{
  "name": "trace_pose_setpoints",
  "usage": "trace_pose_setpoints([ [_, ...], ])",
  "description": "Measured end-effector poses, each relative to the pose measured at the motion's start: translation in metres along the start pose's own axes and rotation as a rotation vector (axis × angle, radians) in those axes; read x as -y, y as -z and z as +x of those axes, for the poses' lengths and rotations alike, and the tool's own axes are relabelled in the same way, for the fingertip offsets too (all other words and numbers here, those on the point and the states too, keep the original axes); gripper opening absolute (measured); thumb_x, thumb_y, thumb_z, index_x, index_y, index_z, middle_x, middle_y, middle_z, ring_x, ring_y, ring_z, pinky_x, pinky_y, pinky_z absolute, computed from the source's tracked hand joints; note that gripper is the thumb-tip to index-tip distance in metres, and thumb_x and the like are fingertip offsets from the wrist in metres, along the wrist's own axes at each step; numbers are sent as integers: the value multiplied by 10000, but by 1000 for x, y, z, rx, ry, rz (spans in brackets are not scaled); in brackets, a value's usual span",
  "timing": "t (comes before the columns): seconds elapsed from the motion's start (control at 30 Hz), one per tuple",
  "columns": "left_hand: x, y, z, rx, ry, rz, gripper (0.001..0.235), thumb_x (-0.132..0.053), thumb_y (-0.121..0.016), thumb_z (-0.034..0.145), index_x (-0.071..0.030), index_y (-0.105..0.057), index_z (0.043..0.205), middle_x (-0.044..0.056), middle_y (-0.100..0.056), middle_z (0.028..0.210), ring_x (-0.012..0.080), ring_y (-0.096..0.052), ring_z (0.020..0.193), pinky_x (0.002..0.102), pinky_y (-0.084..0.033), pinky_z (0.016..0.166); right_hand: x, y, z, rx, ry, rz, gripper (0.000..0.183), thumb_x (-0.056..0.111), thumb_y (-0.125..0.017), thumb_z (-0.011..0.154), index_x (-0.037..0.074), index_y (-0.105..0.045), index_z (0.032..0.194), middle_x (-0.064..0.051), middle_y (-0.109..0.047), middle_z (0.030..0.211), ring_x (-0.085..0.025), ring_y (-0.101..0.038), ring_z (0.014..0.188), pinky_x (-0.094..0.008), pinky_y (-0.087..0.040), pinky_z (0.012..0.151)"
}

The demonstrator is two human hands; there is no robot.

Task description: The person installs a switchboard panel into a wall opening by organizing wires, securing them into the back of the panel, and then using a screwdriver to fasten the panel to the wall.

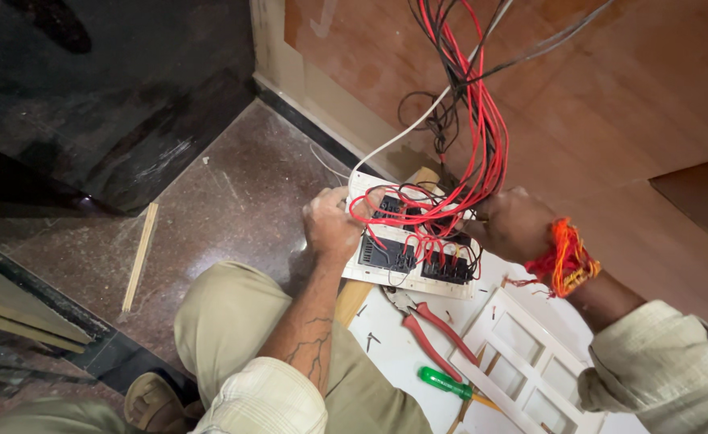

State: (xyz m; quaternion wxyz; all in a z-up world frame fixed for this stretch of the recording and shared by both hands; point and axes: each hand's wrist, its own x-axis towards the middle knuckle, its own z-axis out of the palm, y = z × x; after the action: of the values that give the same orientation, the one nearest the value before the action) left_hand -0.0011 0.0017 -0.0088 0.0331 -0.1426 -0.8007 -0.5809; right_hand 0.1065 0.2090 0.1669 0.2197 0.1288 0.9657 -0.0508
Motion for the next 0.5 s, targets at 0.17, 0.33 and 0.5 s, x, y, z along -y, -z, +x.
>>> trace_pose_setpoints([
  [0.17, -8, 2, 1, -7, 19, 18, 507, -549, -830, 752, -57, -785, 869, 170, -667, 736, 344, -668, 659, 479, -509, 620, -5, -1, 0, 35, 11, -10, 229, 346, -756, 851, 145, -822, 937, -156, -772, 873, -355, -743, 814, -480, -591, 802],
  [0.33, -10, 5, 1, 18, 27, 43, 516, -562, -825, 761, -52, -780, 825, 180, -652, 714, 358, -653, 657, 493, -494, 617, -11, -6, -1, -55, 112, 14, 182, 276, -747, 807, 212, -846, 944, -124, -773, 870, -347, -739, 768, -484, -591, 739],
  [0.5, -9, 5, 2, -22, -51, 28, 564, -610, -802, 783, -51, -773, 854, 190, -655, 753, 381, -664, 696, 504, -502, 636, -10, -6, 0, -35, 138, -157, 235, 337, -712, 842, 289, -824, 1042, -123, -760, 846, -359, -726, 749, -499, -590, 714],
])
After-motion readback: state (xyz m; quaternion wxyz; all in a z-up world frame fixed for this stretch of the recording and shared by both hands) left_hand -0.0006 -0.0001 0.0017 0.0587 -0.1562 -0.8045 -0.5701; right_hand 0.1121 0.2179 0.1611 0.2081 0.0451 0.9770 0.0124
